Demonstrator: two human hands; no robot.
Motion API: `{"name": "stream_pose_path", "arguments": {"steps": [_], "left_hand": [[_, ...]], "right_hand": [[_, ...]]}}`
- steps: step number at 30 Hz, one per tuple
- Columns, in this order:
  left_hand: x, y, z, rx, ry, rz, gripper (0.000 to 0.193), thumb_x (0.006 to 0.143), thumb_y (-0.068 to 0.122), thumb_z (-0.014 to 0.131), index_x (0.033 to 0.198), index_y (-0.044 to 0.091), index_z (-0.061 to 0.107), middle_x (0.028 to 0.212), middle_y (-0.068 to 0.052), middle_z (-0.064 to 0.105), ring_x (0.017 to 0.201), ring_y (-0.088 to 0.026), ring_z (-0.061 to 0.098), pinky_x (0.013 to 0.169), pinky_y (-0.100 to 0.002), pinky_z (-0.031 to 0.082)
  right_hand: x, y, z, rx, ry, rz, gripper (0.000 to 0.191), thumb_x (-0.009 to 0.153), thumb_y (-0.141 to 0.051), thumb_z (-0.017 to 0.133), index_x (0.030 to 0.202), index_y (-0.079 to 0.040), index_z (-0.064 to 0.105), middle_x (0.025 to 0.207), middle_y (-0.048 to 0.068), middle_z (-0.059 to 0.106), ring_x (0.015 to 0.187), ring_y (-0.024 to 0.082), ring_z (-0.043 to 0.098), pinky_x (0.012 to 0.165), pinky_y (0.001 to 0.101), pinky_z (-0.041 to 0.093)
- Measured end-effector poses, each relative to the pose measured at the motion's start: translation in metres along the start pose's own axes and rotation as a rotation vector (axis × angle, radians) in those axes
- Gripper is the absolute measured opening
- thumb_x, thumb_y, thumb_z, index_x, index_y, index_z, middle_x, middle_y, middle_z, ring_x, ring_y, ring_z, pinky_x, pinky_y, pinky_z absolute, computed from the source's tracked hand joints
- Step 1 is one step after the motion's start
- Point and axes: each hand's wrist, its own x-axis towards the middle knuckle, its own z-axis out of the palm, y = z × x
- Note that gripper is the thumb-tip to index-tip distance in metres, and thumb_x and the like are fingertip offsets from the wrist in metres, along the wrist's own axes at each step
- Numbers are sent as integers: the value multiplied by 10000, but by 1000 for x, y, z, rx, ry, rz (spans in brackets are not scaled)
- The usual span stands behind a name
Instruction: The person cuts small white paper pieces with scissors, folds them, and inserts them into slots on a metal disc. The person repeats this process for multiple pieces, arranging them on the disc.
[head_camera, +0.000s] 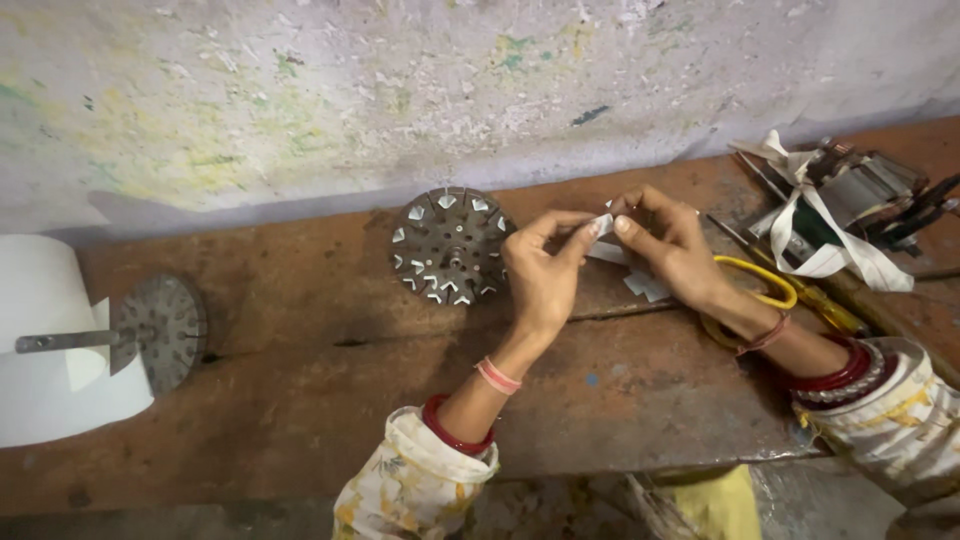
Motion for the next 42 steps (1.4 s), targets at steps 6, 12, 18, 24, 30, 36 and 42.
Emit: {"name": "stream_pose_path", "arguments": {"steps": [6,12,18,24,30,36,42], "left_hand": [[-3,10,1,143,11,131,116,883,-13,755,997,9,765,872,-69,774,766,-95,701,707,-245,552],[-5,24,-3,324,-14,255,116,859,-4,757,972,21,747,905,-105,764,797,-178,738,698,-278,538],[-12,32,2,291,-35,249,80,895,-2,741,956,12,692,877,-95,730,746,-196,696,674,-307,525],[-19,29,5,294,-64,275,100,936,-4,717,998,17,642,891,-95,706,788,-200,704,677,-315,521],[-16,25,8,205,-57,277,82,963,23,713,1020,27,655,898,-86,739,811,-159,731,732,-294,562],[3,18,-3,363,-59,145,200,876,26,748,1068,30,695,801,-101,740,702,-184,712,643,-322,546],[13,13,-9,525,-63,230,237,876,22,746,1076,29,620,737,-131,668,657,-281,675,604,-397,489]], "right_hand": [[-3,-1,0,-28,24,-62,146,1028,-148,649,1125,-40,627,904,-34,623,766,32,520,635,213,429],[-7,4,3,138,-48,-73,111,1061,-150,612,1098,-53,573,886,-51,550,766,31,475,635,207,398],[-12,-2,7,163,-41,-11,131,1059,-185,579,1086,-64,533,768,-36,500,617,42,442,524,207,374],[-17,-8,11,181,-26,-49,146,1065,-183,574,1072,-47,521,786,-27,497,602,52,481,492,222,400],[-15,-12,10,154,40,-45,111,1035,-142,588,1066,-40,558,812,-20,573,586,58,515,461,219,407],[-3,-22,-5,-229,73,-32,182,1098,-193,633,1056,-39,721,840,24,683,698,86,553,581,270,432],[0,-39,-3,-896,-40,-370,299,802,-295,823,990,-77,743,890,139,743,766,323,692,674,437,528]]}}
